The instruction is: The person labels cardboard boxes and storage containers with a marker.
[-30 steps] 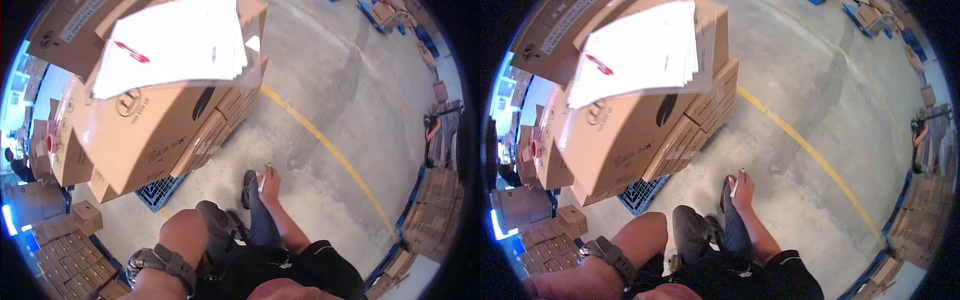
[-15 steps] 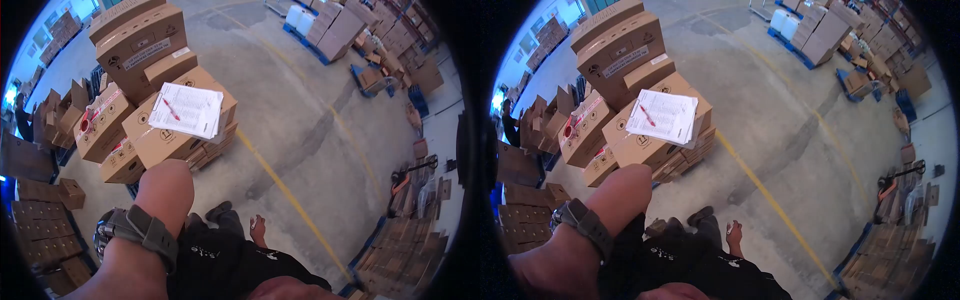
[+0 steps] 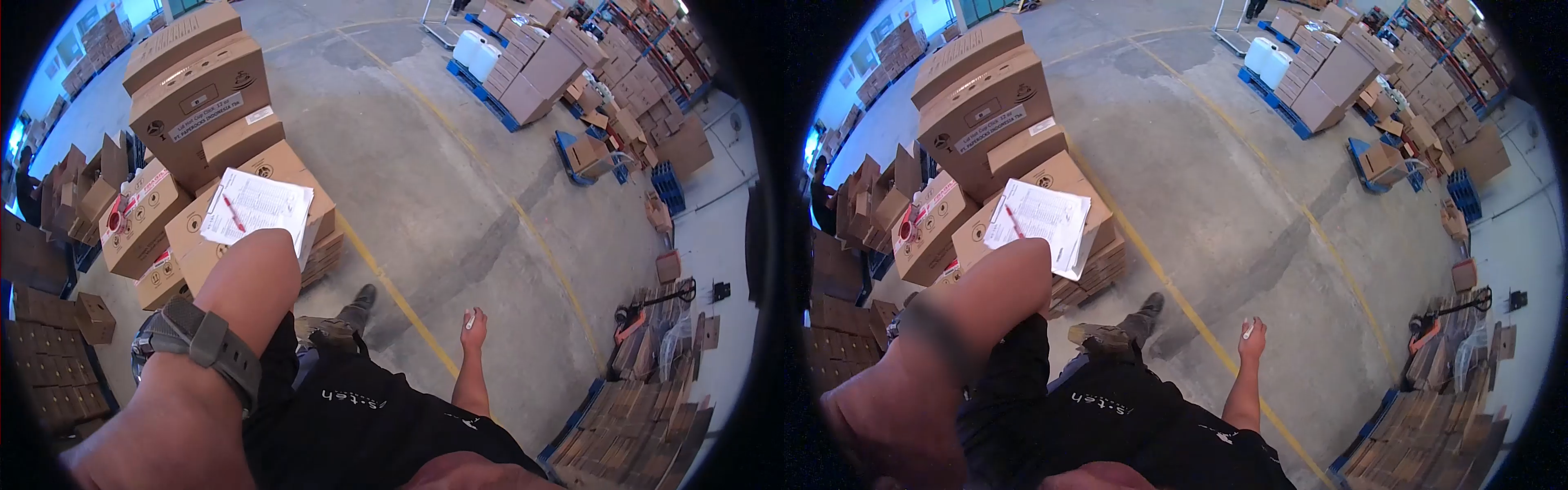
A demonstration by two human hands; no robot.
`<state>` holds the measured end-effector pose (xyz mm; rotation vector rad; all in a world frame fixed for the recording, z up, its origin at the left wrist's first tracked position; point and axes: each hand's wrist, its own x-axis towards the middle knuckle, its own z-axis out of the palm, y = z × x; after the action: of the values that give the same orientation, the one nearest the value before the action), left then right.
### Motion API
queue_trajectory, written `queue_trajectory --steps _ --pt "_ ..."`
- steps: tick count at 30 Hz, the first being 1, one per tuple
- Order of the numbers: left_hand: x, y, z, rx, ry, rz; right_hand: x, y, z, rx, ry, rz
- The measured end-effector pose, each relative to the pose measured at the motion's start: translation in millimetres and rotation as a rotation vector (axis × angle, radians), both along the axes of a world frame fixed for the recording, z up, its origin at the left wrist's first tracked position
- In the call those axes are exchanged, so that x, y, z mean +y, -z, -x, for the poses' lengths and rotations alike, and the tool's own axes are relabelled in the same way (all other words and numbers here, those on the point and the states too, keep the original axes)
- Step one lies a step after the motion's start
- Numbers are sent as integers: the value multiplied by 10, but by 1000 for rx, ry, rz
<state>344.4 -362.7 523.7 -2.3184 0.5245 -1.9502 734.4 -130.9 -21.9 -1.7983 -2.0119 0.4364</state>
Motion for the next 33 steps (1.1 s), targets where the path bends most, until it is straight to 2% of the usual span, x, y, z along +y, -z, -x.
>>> queue_trajectory --steps 3,5,9,13,16,18,20,21,23,24,26,30,32,33 --pt "558 70 -83 -90 -80 -65 523 390 -280 -80 -108 107" --pt "921 150 -55 -194 -142 -135 745 545 -522 -114 -220 26" --pt "1654 206 86 -393 -273 -244 987 371 -887 -173 -142 266" --pt "2372 113 198 -486 -391 -278 1117 260 -1299 -180 -131 377" --pt "2821 68 330 -509 -475 -328 1532 576 -1521 -104 216 330" --pt "3125 91 405 -494 -608 -302 1940 759 -1423 -114 271 344" --pt "3396 112 543 -457 -896 -138 2413 901 -1251 -134 254 368" --pt "3542 127 614 -473 -874 -292 2674 971 -1146 -144 231 377" --pt "3634 190 748 -478 -870 -439 3206 1087 -930 -153 172 385" --pt "3415 233 810 -257 -1002 -296 3479 1149 -823 -156 133 391" --pt "3518 273 832 -34 -1150 -107 4074 1278 -594 -166 45 389" --pt "4484 327 789 -339 -987 -322 5612 1753 -4 -180 -200 351" --pt "4845 252 956 -357 -969 -417 6526 2008 474 -196 -334 338" --pt "4916 180 1077 -225 -1161 -395 6866 1679 1055 -249 -422 391"
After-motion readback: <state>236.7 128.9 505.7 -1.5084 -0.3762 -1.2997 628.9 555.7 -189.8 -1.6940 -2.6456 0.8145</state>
